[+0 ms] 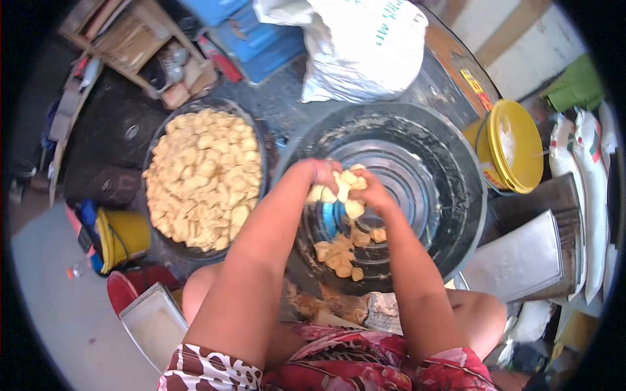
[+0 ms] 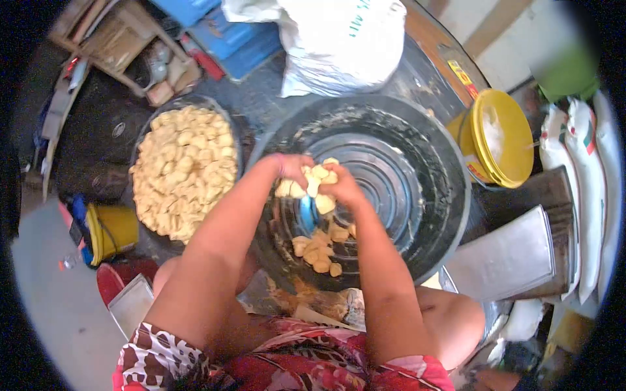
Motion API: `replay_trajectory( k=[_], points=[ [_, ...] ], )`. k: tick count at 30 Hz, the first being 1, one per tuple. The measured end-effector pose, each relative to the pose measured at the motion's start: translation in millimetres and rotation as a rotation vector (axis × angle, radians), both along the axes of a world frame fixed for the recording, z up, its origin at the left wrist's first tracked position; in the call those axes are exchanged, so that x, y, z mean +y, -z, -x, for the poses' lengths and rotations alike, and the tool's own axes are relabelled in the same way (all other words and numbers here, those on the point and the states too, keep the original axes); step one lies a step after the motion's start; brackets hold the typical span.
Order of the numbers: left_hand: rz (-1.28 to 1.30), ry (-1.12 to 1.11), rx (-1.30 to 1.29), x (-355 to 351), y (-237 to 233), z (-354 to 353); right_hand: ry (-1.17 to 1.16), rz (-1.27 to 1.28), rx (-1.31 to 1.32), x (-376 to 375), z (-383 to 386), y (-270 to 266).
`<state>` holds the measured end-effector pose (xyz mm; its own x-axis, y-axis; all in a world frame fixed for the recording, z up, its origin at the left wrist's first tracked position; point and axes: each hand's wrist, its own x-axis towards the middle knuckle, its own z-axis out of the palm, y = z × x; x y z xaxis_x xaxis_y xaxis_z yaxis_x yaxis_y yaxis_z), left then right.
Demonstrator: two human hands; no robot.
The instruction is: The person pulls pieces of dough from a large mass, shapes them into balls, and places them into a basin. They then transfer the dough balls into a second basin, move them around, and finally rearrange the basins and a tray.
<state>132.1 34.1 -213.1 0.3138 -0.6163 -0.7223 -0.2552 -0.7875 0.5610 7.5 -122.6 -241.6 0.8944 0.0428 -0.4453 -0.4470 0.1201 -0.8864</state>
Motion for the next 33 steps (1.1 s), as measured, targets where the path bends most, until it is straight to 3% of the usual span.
replay_trajectory(
  k=[4,8,9,10,11,12,13,14,15,16,18,20,23,24,25,26,27,28,30,31,33],
  points=[
    [-0.004,-0.156,0.018,69.5,-138.3,-33.1,-0.016,-0.122,-0.124,62.1,-49.0,-113.3],
    [0.219,-0.454,0.040,195.5,-200.2,-59.4,-0.093,-0.475,-0.222,164.7,-100.4,-163.9],
    [0.235,-0.467,-0.028,223.7,-212.5,-63.4,-0.118,-0.558,-0.163,182.8,-102.1,-185.6],
    [0.261,-0.623,0.002,250.5,-221.6,-60.6,-0.137,-0.638,-0.101,196.9,-102.3,-206.7],
    [0.107,-0.675,-0.125,267.1,-233.2,-56.9,-0.158,-0.507,-0.073,212.2,-107.7,-215.1],
    [-0.178,-0.661,-0.433,281.7,-231.4,-56.2,-0.178,-0.371,-0.040,217.2,-110.2,-216.0],
    [-0.403,-0.522,-0.608,291.9,-228.2,-59.3,-0.163,-0.350,-0.025,210.2,-108.5,-209.8],
    [-0.470,-0.553,-0.828,311.5,-207.2,-64.1,-0.270,-0.194,-0.100,203.5,-108.5,-201.7],
    [-0.457,-0.512,-0.862,302.4,-209.4,-60.5,-0.383,-0.041,-0.176,198.0,-109.8,-191.2],
    [-0.448,-0.473,-0.897,293.5,-211.5,-58.0,-0.379,-0.048,-0.160,183.7,-107.9,-173.6],
    [-0.165,-0.312,-0.928,260.3,-205.1,-63.0,-0.322,-0.142,-0.076,136.0,-92.7,-125.8],
    [0.008,-0.152,-0.835,201.0,-185.3,-62.7,-0.207,-0.285,0.072,89.9,-62.5,-94.3],
    [0.018,0.191,-0.541,92.8,-152.1,-42.4,0.043,-0.204,0.305,35.3,-9.9,-50.0],
    [0.119,0.293,-0.487,70.5,-124.0,-34.6,0.056,-0.086,0.348,12.3,7.3,-5.7],
    [-0.014,0.346,-0.391,45.3,-94.0,-21.0,0.066,0.032,0.389,-8.2,24.6,36.1],
    [-0.097,0.167,-0.385,30.8,-64.1,3.5,0.060,0.129,0.403,-22.2,45.6,54.6],
    [-0.212,0.166,-0.312,13.1,-35.7,26.1,0.051,0.224,0.415,-28.3,64.6,65.1],
    [-0.263,0.020,-0.231,6.4,7.8,55.0,0.054,0.219,0.419,-24.3,77.5,63.8],
    [-0.344,-0.157,-0.123,2.3,45.3,121.1,-0.103,1.107,0.549,-6.3,103.6,51.9],
    [-0.336,-0.348,-0.163,3.3,59.6,155.7,-0.103,1.104,0.562,0.0,114.6,59.1],
    [-0.361,-0.368,-0.213,9.9,78.5,207.3,-0.015,1.177,0.242,13.2,135.2,79.9]
  ],
)
